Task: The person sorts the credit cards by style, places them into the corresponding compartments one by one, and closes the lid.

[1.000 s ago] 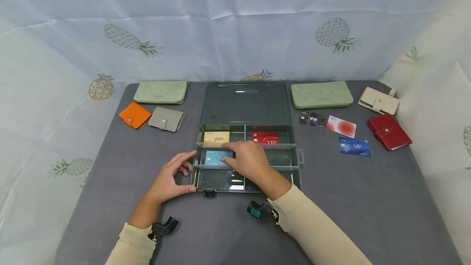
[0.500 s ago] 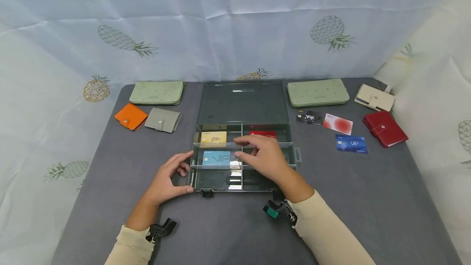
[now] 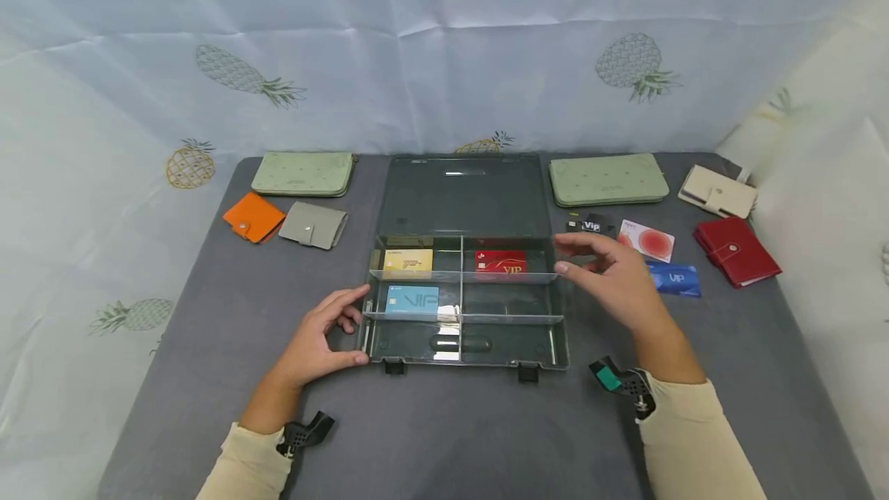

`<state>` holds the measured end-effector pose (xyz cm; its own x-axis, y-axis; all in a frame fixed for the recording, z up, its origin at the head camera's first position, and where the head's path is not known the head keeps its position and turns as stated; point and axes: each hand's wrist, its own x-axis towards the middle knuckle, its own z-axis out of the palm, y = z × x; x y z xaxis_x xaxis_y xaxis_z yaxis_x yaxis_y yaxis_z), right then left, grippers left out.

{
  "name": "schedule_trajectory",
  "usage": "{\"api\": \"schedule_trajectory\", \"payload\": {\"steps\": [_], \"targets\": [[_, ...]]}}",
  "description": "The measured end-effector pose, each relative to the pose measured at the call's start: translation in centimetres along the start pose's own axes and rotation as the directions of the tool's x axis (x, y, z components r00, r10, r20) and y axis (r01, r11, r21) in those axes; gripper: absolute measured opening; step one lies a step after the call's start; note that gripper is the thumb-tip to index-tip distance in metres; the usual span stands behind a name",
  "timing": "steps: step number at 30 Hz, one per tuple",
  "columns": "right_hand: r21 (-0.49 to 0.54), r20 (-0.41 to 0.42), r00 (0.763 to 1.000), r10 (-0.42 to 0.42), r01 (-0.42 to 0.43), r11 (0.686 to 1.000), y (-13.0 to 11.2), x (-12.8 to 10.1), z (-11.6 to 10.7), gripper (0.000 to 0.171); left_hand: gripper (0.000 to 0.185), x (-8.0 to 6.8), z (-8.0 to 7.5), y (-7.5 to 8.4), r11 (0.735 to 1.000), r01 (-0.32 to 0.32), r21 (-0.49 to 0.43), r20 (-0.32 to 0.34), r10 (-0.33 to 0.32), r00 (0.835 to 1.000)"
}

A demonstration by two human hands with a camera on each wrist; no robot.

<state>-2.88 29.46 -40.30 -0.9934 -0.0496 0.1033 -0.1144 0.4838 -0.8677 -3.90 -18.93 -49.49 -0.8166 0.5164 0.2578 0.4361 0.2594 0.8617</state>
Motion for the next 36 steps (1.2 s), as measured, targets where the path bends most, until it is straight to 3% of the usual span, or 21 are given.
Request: {"api": "schedule_trajectory", "payload": {"steps": [5,10,13,20,25,36], "targets": [[-0.178,-0.042,0.99,0.135,-0.141,0.974,3.7,-1.6,-3.5,0.048,0.1,0.0,0.1,0.1,1.0,-0.009,-0.011,0.001,0.009,1.0],[-0.276,-0.057,0.942,0.331,-0.333,0.902,6.6,-3.2,-7.0,0.066,0.098,0.0,0.1,0.1,1.0,-0.001,-0.006,-0.001,0.001,1.0],[-0.293,-0.08,0.918,0.388,-0.394,0.871,8.1,-4.2,-8.6,0.071,0.098,0.0,0.1,0.0,1.0,0.006,-0.003,0.001,-0.006,1.0],[-0.413,-0.119,0.949,0.293,-0.316,0.854,11.0,-5.6,-10.0,0.061,0.098,-0.1,0.1,0.0,1.0,0.021,0.012,0.004,-0.021,1.0],[-0.458,-0.169,0.955,0.244,-0.296,0.838,11.8,-6.0,-9.8,0.058,0.099,0.0,0.2,0.1,1.0,0.021,0.019,0.004,-0.021,1.0],[-0.54,-0.045,0.964,0.262,-0.244,0.806,12.1,-4.8,-11.2,0.072,0.098,0.0,0.1,0.1,1.0,-0.01,0.0,-0.008,0.01,1.0]]}}
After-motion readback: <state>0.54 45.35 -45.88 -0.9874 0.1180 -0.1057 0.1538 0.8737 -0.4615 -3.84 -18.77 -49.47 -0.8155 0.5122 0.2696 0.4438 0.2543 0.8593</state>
